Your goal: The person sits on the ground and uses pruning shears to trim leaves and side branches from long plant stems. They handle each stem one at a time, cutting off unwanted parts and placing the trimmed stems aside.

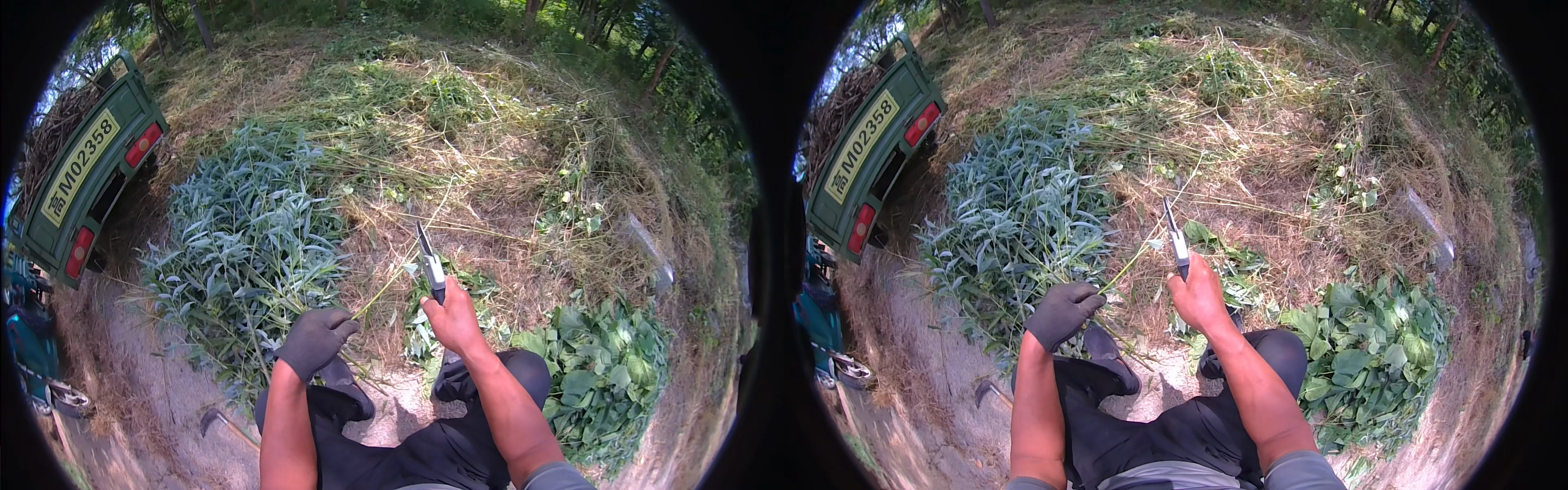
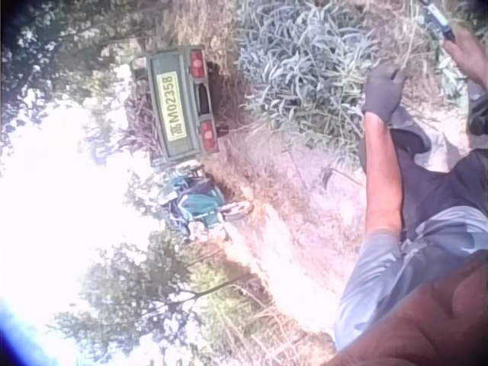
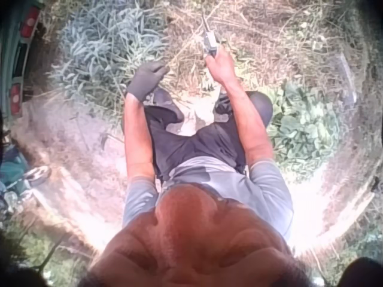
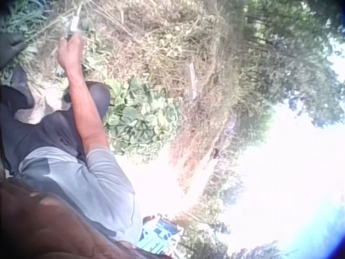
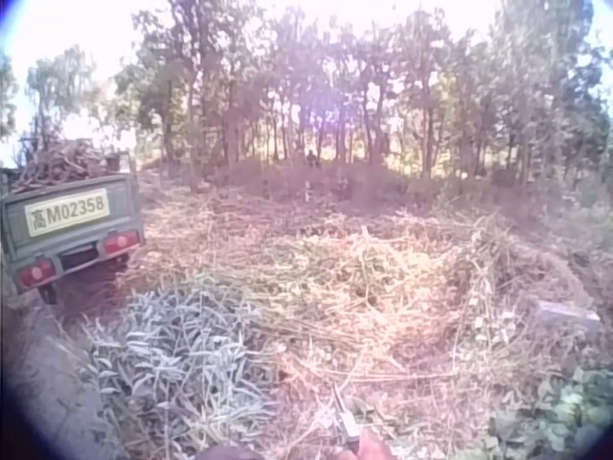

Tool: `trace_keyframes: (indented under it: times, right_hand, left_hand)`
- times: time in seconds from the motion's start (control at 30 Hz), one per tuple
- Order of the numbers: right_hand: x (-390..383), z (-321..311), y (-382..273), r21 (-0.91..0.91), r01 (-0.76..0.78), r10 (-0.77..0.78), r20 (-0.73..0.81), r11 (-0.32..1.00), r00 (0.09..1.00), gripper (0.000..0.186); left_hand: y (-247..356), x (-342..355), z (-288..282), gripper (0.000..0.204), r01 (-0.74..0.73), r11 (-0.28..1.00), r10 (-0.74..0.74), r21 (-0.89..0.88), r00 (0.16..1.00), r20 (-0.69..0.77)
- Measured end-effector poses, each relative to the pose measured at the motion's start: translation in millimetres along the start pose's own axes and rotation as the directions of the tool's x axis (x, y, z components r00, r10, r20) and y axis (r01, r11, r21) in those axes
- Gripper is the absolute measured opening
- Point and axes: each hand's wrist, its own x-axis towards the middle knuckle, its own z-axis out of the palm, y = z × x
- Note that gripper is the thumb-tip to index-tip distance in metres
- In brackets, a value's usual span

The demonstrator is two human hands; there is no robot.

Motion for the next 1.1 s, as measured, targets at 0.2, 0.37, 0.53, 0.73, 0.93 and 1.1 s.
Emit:
trace_keyframes:
  times: [0.2, 0.37, 0.53, 0.73, 0.93, 1.1]
  right_hand:
    - [7, -18, -25, 0.487, -0.483, 0.355, 0.336, 0.727, 0.873, 0.016]
    - [12, -19, -10, 0.583, -0.472, 0.341, 0.327, 0.661, 0.881, 0.017]
    - [8, -21, -17, 0.405, -0.463, 0.307, 0.392, 0.788, 0.867, 0.019]
    - [0, -18, -23, 0.289, -0.385, 0.17, 0.562, 0.876, 0.81, 0.027]
    - [-6, -21, -39, 0.306, -0.234, 0.02, 0.568, 0.923, 0.823, 0.035]
    - [-6, -19, -42, 0.337, -0.193, -0.026, 0.549, 0.922, 0.835, 0.044]
  left_hand:
    - [-5, -4, 0, 0.021, -0.019, 0.98, 0.029, 0.197, 0.998, -0.051]
    - [-8, -6, 3, 0.021, 0.043, 0.989, -0.024, 0.14, 0.991, -0.129]
    - [-8, -3, -2, 0.022, 0.126, 0.991, -0.113, 0.039, 0.962, -0.249]
    - [-18, 3, -5, 0.024, 0.076, 0.995, -0.093, -0.068, 0.951, -0.294]
    - [-14, 4, -2, 0.023, 0.084, 0.98, -0.131, -0.178, 0.955, -0.267]
    - [-10, 5, -3, 0.024, 0.111, 0.983, -0.135, -0.147, 0.976, -0.169]
